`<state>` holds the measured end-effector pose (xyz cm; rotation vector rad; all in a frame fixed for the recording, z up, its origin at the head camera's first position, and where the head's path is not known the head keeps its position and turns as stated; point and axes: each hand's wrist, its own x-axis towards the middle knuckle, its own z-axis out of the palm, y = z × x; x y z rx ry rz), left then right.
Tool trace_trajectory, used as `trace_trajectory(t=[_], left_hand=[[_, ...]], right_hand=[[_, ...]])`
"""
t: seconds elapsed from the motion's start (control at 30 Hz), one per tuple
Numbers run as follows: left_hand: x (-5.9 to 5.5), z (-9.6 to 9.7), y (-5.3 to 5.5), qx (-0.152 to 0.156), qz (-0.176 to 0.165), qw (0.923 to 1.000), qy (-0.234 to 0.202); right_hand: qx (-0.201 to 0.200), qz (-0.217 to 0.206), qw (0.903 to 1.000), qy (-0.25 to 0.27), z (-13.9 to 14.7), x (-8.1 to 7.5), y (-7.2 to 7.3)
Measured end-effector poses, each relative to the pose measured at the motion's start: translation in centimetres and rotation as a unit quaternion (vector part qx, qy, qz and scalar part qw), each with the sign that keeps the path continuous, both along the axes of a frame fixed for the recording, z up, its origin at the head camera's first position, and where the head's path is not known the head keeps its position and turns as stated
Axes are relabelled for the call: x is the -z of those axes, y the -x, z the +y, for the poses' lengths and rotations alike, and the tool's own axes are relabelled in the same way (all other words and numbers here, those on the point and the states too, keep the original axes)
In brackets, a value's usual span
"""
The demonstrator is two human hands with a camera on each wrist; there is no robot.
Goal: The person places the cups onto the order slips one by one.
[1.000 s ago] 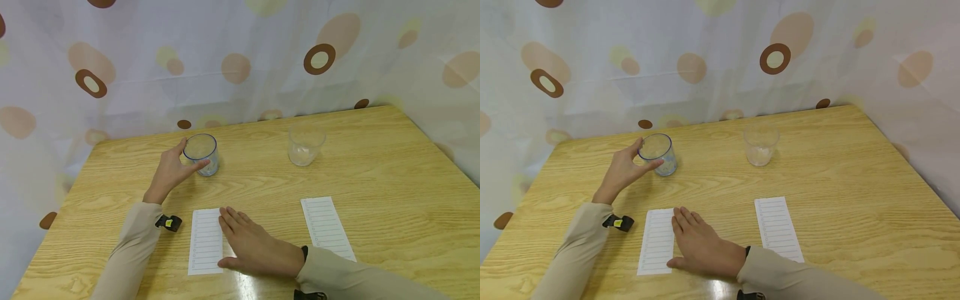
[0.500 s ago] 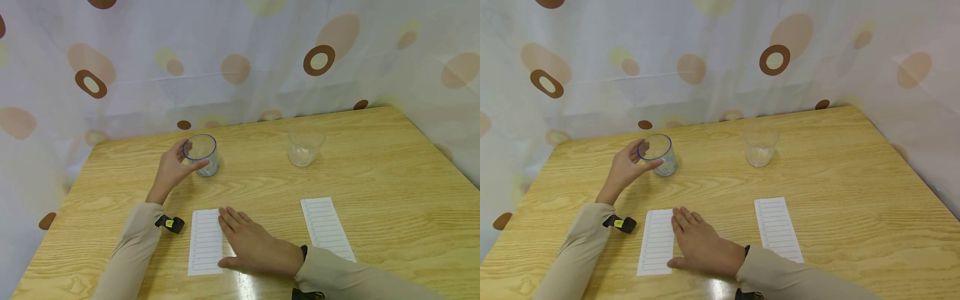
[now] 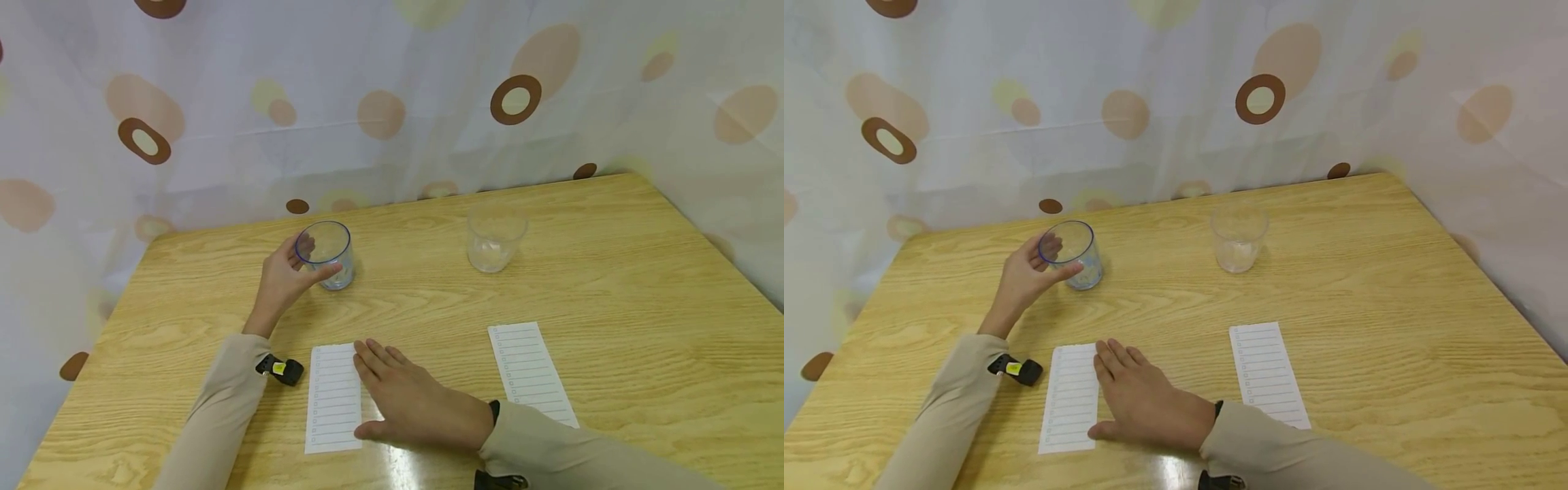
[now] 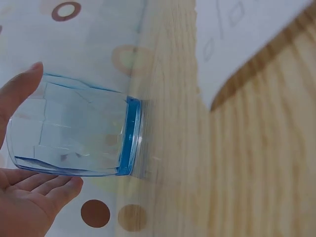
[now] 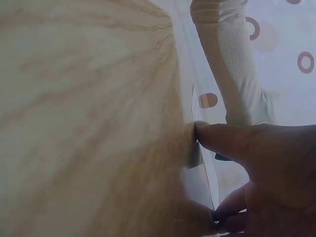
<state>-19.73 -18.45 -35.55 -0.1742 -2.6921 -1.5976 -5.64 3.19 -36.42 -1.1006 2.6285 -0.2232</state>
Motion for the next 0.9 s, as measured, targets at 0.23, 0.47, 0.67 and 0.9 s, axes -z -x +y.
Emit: trace_trajectory(t=[0.23,0.47,0.67,0.9], left_hand=[[0.4,0.0,-0.1,-0.021,0.005,0.9995,-0.024],[0.2,-0.1,-0.4,-0.031,0.02,0.9987,-0.036],[-0.2,-0.2,-0.6,-0.023,0.005,0.9968,-0.077],[-1.1,-0.2,-1.1,-0.008,-0.005,0.9964,-0.084]], right_hand=[[0.007,-0.005,0.9999,-0.008,-0.2,0.2,0.0],[0.006,-0.003,0.9999,-0.009,-0.3,0.2,0.0],[0.011,-0.005,0.9999,-0.009,-0.2,0.3,0.0],[0.011,-0.004,0.9999,-0.012,-0.3,0.3,0.2]])
